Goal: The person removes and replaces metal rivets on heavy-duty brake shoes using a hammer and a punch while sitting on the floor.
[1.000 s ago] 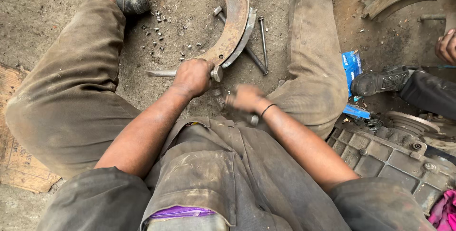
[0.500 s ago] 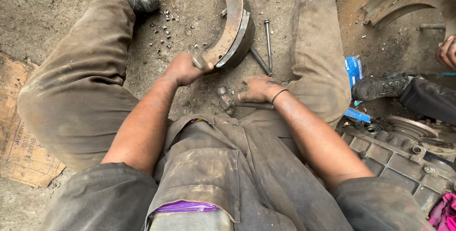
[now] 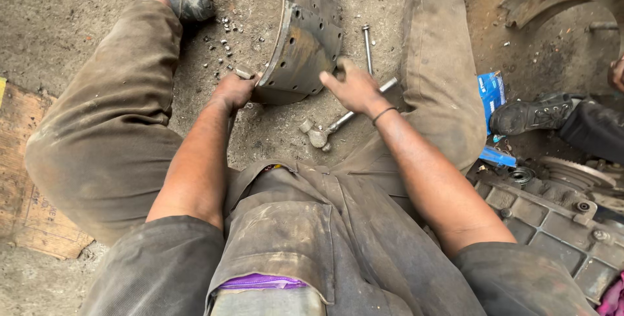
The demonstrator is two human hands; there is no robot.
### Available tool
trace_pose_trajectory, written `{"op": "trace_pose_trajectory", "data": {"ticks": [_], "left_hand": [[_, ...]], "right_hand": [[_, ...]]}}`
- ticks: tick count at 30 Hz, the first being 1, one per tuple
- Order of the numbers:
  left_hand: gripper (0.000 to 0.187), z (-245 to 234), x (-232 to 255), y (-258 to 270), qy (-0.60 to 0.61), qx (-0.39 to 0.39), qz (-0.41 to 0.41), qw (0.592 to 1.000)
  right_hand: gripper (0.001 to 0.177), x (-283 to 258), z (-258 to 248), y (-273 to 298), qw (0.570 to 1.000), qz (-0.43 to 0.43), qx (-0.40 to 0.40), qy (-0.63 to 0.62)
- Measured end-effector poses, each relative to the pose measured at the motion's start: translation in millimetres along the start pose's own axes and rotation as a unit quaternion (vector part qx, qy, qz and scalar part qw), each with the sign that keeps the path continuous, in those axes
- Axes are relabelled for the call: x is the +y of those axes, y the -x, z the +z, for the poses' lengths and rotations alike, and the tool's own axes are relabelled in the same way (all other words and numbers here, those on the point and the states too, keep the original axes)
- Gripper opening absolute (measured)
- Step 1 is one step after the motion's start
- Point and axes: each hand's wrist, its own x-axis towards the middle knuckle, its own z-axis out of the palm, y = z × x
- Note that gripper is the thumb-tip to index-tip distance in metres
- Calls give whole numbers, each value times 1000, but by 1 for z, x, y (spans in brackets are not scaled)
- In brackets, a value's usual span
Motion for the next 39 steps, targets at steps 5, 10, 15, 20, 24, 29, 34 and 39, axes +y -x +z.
{"op": "trace_pose_trajectory", "data": {"ticks": [5, 10, 15, 20, 24, 29, 34, 39], "left_hand": [[42, 21, 13, 1, -110, 12, 103, 989], [55, 32, 40, 12, -178, -40, 101, 978], [36, 38, 79, 41, -408, -95, 129, 899], [26, 41, 115, 106, -418, -133, 131, 889], [28, 13, 116, 160, -274, -101, 171, 941], [32, 13, 125, 154, -287, -65, 169, 941], [29, 40, 132, 100, -226, -33, 158, 961], [28, 48, 97, 67, -228, 2, 179, 957]], "right_hand": [[122, -51, 28, -28, 990, -10, 125, -70], [119, -42, 43, -48, 972, 64, 207, -91], [55, 14, 22, -42, 942, -106, 143, -283], [46, 57, -12, -34, 899, -147, 95, -401], [51, 49, -14, -40, 836, -173, -59, -517], [49, 26, 9, -78, 772, -115, -140, -610], [34, 52, 30, -99, 939, -5, 80, -333], [33, 86, 43, -86, 955, 59, 100, -271]]}}
